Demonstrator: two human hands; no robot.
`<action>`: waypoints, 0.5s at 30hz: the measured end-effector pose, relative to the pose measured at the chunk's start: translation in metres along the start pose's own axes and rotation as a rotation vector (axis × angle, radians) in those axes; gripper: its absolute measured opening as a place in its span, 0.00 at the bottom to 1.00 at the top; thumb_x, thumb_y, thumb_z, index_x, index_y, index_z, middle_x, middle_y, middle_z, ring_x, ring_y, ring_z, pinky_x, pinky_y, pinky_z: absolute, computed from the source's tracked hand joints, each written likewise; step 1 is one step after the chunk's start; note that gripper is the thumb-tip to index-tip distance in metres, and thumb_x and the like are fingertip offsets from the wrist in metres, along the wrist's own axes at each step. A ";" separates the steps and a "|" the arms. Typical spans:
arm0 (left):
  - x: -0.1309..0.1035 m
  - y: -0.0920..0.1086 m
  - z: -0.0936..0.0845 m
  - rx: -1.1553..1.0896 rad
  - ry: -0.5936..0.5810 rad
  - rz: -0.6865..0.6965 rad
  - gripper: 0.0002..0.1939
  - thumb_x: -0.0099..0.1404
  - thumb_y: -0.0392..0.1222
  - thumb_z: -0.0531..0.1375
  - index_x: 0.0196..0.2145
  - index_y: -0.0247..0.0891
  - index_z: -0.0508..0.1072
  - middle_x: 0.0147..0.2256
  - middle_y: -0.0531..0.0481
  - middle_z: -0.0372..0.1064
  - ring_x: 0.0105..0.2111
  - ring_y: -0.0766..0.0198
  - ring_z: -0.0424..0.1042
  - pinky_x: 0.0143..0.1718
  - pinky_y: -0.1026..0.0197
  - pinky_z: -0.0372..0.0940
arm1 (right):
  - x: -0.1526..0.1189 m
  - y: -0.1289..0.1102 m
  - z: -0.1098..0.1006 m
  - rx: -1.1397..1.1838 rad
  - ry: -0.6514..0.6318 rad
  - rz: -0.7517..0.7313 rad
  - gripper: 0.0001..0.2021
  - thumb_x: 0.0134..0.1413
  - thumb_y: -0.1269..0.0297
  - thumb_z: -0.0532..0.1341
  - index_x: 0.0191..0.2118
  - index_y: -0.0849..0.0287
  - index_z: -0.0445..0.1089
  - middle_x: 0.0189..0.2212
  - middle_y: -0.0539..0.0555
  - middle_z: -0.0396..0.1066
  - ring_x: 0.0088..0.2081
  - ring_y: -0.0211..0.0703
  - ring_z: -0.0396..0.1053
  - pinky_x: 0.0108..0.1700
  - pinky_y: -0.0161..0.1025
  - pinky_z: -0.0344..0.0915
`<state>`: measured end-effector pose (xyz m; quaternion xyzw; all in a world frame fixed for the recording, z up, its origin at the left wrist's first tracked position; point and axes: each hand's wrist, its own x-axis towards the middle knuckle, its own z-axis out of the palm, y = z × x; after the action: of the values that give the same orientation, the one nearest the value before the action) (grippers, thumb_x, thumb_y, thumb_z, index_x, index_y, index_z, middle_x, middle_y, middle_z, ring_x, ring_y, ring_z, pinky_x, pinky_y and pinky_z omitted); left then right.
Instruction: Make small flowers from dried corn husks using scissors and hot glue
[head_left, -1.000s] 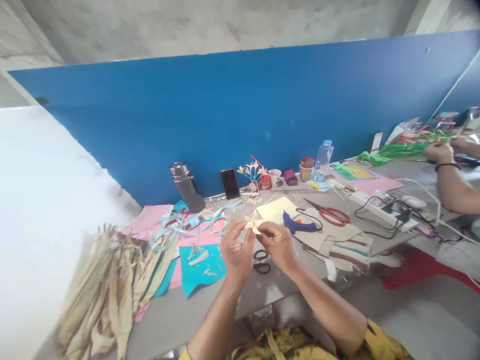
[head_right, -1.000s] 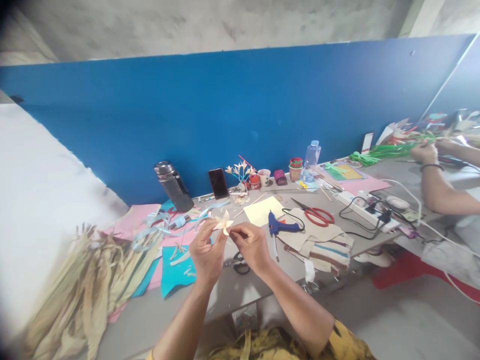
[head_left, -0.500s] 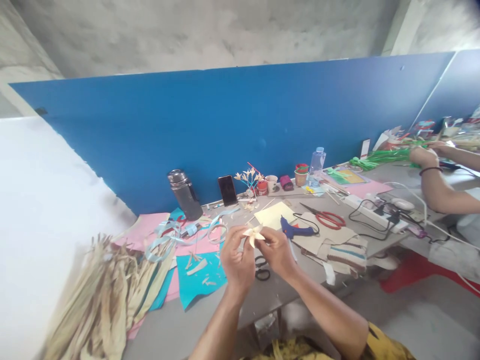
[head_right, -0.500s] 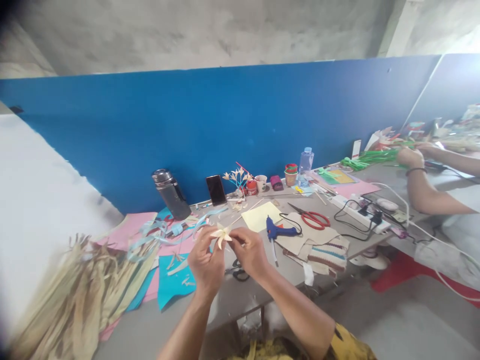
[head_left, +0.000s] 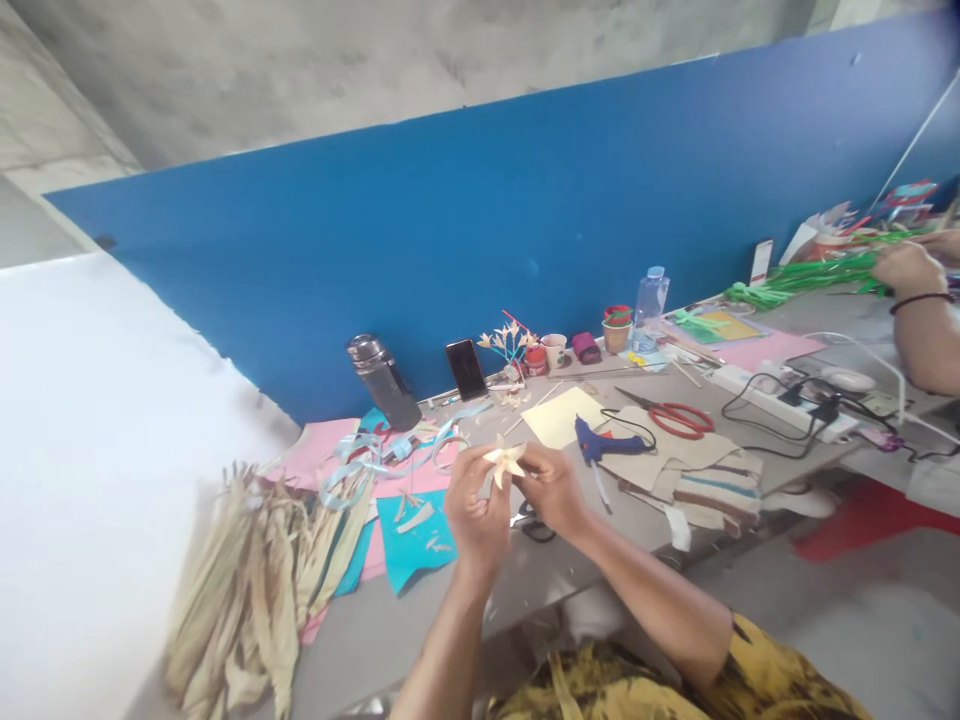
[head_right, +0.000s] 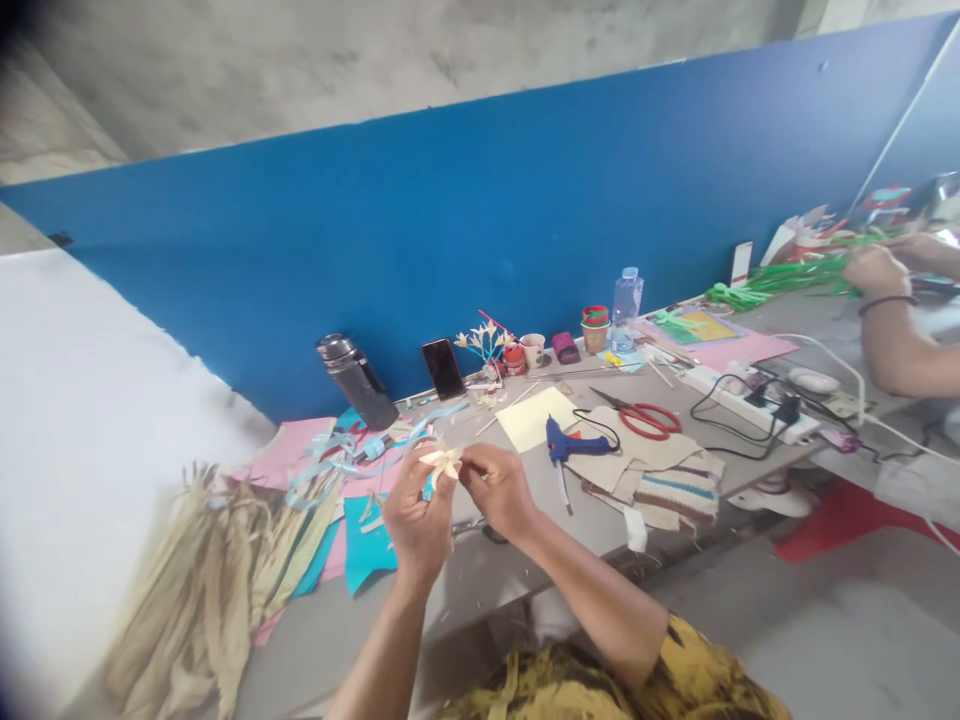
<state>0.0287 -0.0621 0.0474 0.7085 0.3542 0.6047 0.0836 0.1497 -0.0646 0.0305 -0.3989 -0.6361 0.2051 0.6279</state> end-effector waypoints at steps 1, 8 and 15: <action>-0.001 -0.002 -0.002 0.007 -0.018 -0.018 0.05 0.65 0.39 0.61 0.35 0.39 0.78 0.38 0.47 0.75 0.42 0.58 0.74 0.44 0.57 0.68 | 0.000 0.000 0.002 0.002 -0.005 0.005 0.12 0.59 0.66 0.57 0.26 0.60 0.72 0.24 0.51 0.69 0.27 0.38 0.65 0.32 0.33 0.61; 0.008 -0.019 -0.015 -0.043 -0.110 -0.197 0.11 0.67 0.44 0.58 0.32 0.38 0.78 0.36 0.46 0.74 0.39 0.58 0.72 0.45 0.57 0.67 | 0.003 0.013 0.023 0.114 -0.097 0.199 0.11 0.57 0.61 0.60 0.29 0.61 0.75 0.22 0.49 0.68 0.24 0.36 0.63 0.27 0.32 0.61; 0.020 -0.040 -0.005 -0.142 -0.205 -0.381 0.13 0.62 0.46 0.62 0.40 0.37 0.78 0.39 0.44 0.76 0.40 0.56 0.74 0.43 0.55 0.67 | 0.017 0.046 0.019 0.122 -0.046 0.311 0.10 0.50 0.60 0.63 0.31 0.60 0.78 0.24 0.51 0.73 0.24 0.38 0.67 0.27 0.34 0.65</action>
<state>0.0078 -0.0224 0.0424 0.6789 0.4279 0.5261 0.2815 0.1444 -0.0192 0.0035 -0.4487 -0.5673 0.3470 0.5970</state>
